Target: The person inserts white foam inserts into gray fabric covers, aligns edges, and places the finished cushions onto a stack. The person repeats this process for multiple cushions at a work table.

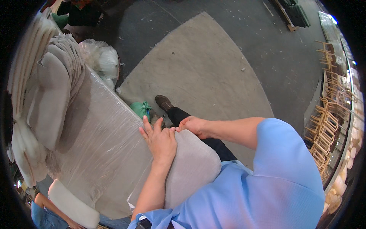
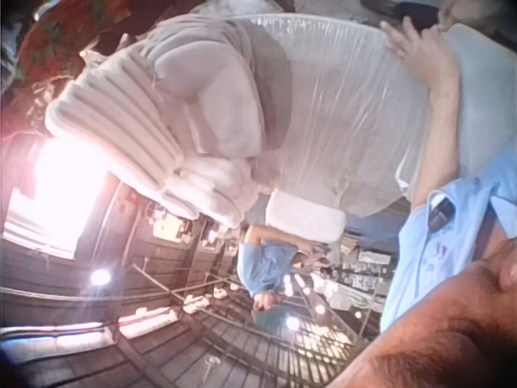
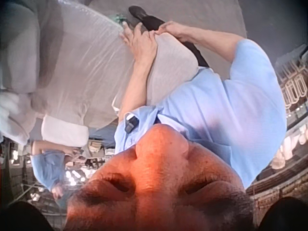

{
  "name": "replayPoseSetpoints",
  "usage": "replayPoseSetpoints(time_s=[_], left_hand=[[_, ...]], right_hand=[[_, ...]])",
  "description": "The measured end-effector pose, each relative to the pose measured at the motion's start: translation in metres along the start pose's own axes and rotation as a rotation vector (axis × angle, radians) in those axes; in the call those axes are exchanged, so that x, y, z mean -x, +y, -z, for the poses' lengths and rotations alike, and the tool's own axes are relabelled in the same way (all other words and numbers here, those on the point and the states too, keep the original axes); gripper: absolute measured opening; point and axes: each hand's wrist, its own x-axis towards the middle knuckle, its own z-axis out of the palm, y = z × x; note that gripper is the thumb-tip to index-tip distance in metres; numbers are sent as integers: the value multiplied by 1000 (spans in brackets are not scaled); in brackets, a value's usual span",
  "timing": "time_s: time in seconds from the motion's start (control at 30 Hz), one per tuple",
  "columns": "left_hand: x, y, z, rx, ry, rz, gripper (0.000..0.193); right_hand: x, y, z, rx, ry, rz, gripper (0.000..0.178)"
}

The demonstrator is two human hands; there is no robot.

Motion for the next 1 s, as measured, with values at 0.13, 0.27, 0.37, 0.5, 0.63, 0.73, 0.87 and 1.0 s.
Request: replayPoseSetpoints(time_s=[0.13,0.27,0.37,0.5,0.63,0.73,0.87,1.0], left_hand=[[0,-2,-7,-67,-20,-1,29],[0,-8,1,-20,-16,-72,21],[4,-7,22,255,-8,-117,25],[26,28,39,798,-275,10,35],[45,23,27,616,-278,-84,38],[48,14,25,599,-304,-22,38],[48,7,23,664,-310,0,39],[46,8,23,713,-334,30,40]], right_hand=[[-12,11,-2,-79,-32,-133,16],[-23,25,1,-177,-143,-191,12],[-28,34,7,-250,-227,-197,12],[1,17,-14,-270,-189,-190,15],[-2,40,-4,-338,-72,132,32],[14,48,11,-602,125,198,47],[28,53,5,-843,153,428,54],[33,53,-10,-972,120,554,56]])
